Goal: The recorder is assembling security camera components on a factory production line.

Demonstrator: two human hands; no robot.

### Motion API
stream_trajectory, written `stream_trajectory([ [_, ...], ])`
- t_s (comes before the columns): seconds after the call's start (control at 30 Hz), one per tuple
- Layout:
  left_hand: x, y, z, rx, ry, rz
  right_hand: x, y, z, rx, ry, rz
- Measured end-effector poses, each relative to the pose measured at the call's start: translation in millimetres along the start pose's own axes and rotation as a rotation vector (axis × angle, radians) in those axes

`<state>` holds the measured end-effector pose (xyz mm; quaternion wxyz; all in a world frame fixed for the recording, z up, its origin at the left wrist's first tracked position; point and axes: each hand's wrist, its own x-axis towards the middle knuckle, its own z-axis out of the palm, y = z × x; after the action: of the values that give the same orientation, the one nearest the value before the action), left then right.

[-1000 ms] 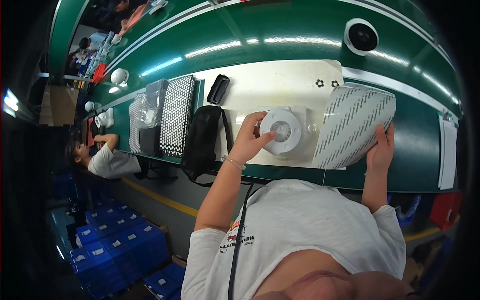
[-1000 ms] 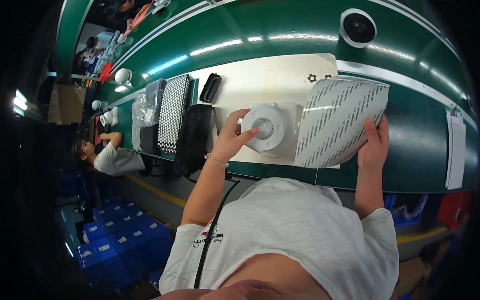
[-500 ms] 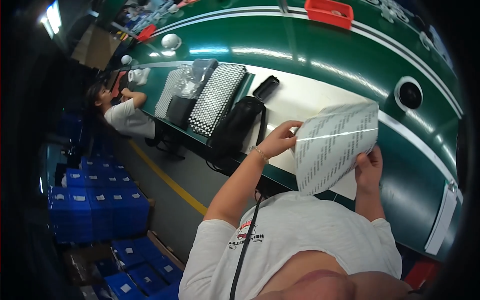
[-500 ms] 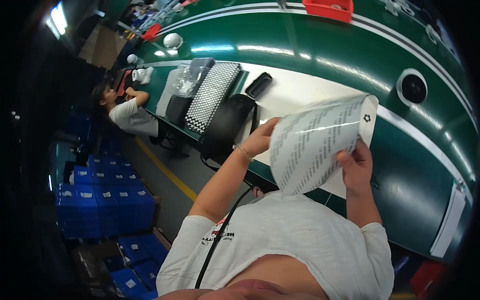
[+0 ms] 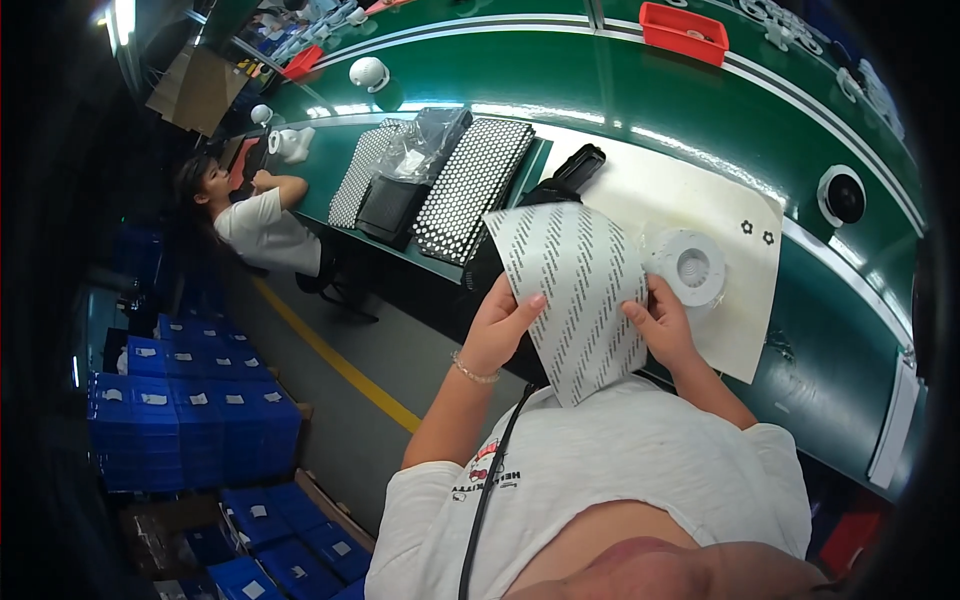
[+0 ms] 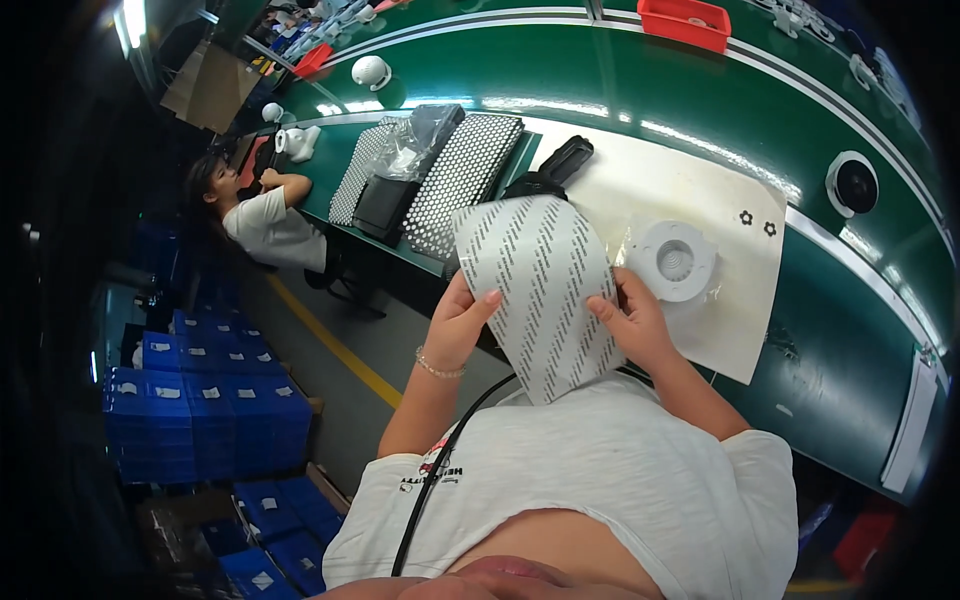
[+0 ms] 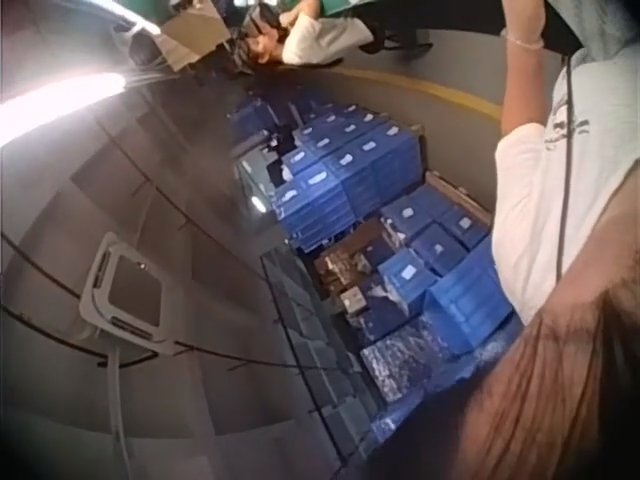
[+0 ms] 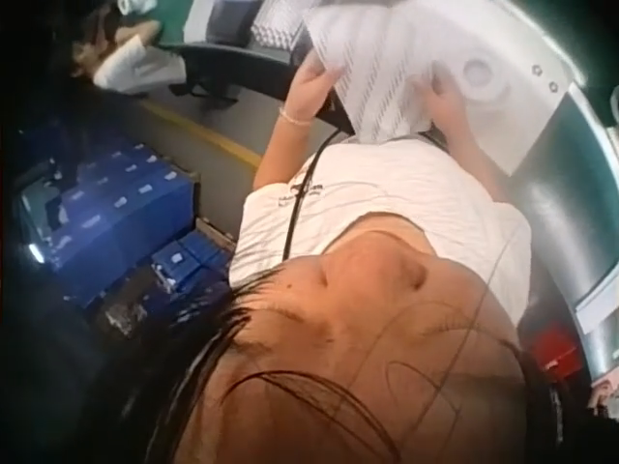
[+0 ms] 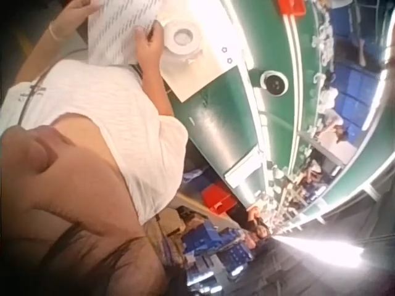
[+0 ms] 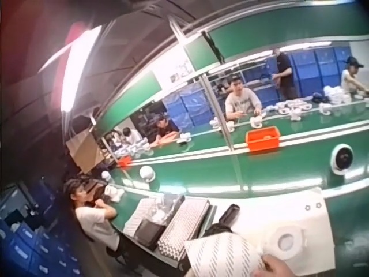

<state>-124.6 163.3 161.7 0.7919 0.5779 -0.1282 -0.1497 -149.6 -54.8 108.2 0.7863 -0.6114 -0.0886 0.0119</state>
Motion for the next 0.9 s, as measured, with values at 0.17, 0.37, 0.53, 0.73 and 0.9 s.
stream_trajectory([
  [0.17,-7,0,-29,0.073,-0.055,0.028,12,-9,17,-0.222,0.167,-0.165],
  [0.37,-3,19,-16,1.117,-0.013,0.387,23,-23,39,-0.306,-0.002,-0.139],
  [0.53,-3,8,9,1.382,-0.251,0.504,21,-17,88,0.018,0.197,0.283],
  [0.73,-11,8,-25,1.081,-0.062,0.525,28,-14,53,0.456,0.314,0.18],
  [0.9,-4,5,-50,0.662,0.008,0.287,26,-21,48,0.266,0.074,0.268],
])
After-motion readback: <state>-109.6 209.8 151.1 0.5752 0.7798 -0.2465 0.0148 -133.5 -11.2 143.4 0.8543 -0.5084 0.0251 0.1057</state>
